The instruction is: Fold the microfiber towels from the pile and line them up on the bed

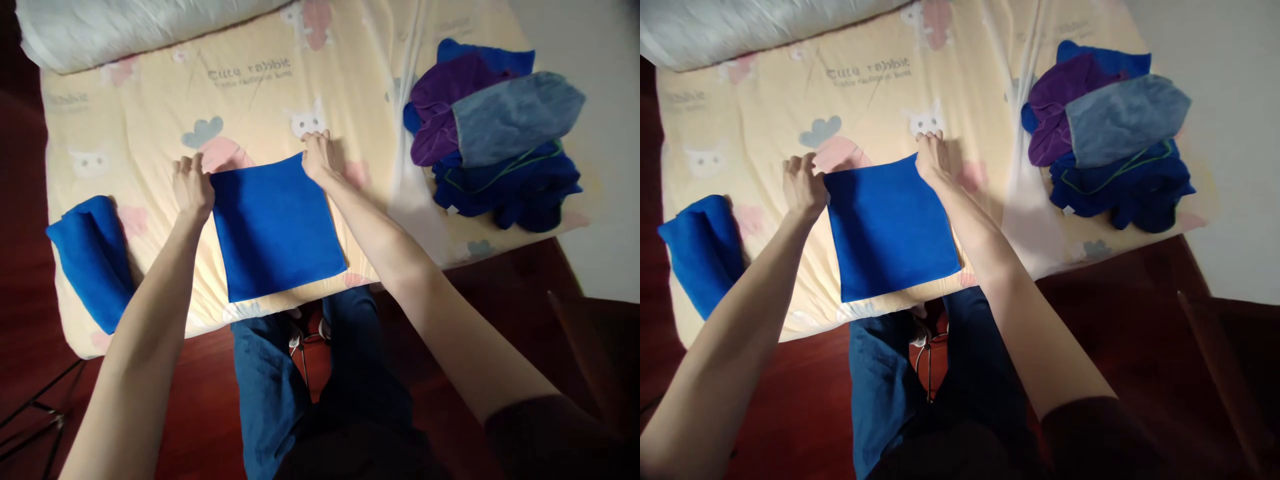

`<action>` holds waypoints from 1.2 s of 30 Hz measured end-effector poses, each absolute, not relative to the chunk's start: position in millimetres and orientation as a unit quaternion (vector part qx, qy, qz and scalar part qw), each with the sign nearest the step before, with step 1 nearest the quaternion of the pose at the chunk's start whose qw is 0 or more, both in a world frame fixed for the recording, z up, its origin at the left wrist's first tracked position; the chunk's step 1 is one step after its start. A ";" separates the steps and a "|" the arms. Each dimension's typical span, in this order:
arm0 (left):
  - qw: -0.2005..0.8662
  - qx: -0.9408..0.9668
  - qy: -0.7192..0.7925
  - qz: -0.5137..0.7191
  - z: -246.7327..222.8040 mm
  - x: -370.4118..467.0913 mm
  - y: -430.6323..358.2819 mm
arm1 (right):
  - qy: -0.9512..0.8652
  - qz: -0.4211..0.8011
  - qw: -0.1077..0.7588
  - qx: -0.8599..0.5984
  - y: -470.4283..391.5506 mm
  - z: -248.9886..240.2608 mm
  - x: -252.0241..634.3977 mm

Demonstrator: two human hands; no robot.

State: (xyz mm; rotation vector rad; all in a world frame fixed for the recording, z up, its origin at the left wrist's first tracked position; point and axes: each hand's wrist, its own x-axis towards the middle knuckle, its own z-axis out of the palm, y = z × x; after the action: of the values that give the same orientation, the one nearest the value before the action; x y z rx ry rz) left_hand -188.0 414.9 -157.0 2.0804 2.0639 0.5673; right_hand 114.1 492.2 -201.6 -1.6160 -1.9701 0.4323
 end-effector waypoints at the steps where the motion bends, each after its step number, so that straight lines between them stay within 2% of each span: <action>1: 0.064 0.723 0.661 0.190 -158.5 -179.4 408.1 | -0.753 0.133 0.265 -0.588 479.5 -197.5 103.9; 3: 0.059 0.773 0.608 0.172 -166.8 -163.9 392.6 | -0.795 0.111 0.238 -0.547 448.2 -194.1 90.4; 6: 0.090 0.784 0.597 0.148 -189.3 -156.0 369.9 | -0.845 0.142 0.184 -0.482 408.6 -203.1 95.1; 9: 0.093 0.719 0.668 0.169 -205.5 -166.0 350.2 | -0.822 0.159 0.160 -0.523 395.8 -212.9 117.2; 12: 0.060 0.681 0.701 0.204 -199.2 -171.4 321.6 | -0.794 0.136 0.168 -0.568 382.5 -202.7 127.3; 16: 0.076 0.772 0.599 0.200 -181.3 -155.3 245.5 | -0.848 0.117 0.186 -0.482 305.5 -183.4 128.1; 18: 0.116 0.814 0.542 0.173 -183.1 -149.7 196.0 | -0.889 0.130 0.155 -0.411 252.1 -187.3 141.5; 20: 0.134 0.813 0.543 0.161 -191.4 -151.6 147.3 | -0.882 0.133 0.133 -0.433 203.6 -198.4 165.3; 23: 0.110 0.742 0.637 0.179 -205.6 -158.7 83.3 | -0.779 0.106 0.168 -0.595 143.8 -215.8 201.6; 25: 0.096 0.690 0.687 0.207 -212.8 -155.2 45.7 | -0.723 0.102 0.210 -0.651 105.1 -223.9 214.1; 28: 0.090 0.610 0.741 0.268 -222.1 -131.5 -5.6 | -0.706 0.122 0.273 -0.642 44.5 -231.7 212.3; 32: 0.092 0.622 0.737 0.248 -224.5 -95.6 -52.8 | -0.753 0.160 0.263 -0.582 -5.8 -227.1 196.3; 36: 0.092 0.630 0.735 0.234 -207.4 -88.9 -60.8 | -0.739 0.171 0.269 -0.594 -2.7 -211.4 191.9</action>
State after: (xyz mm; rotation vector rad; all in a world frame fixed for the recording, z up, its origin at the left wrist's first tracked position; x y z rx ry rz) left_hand -88.9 -60.8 -207.4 1.8709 2.1829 0.6955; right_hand 191.9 -2.7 -211.4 -1.6007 -1.9924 0.4606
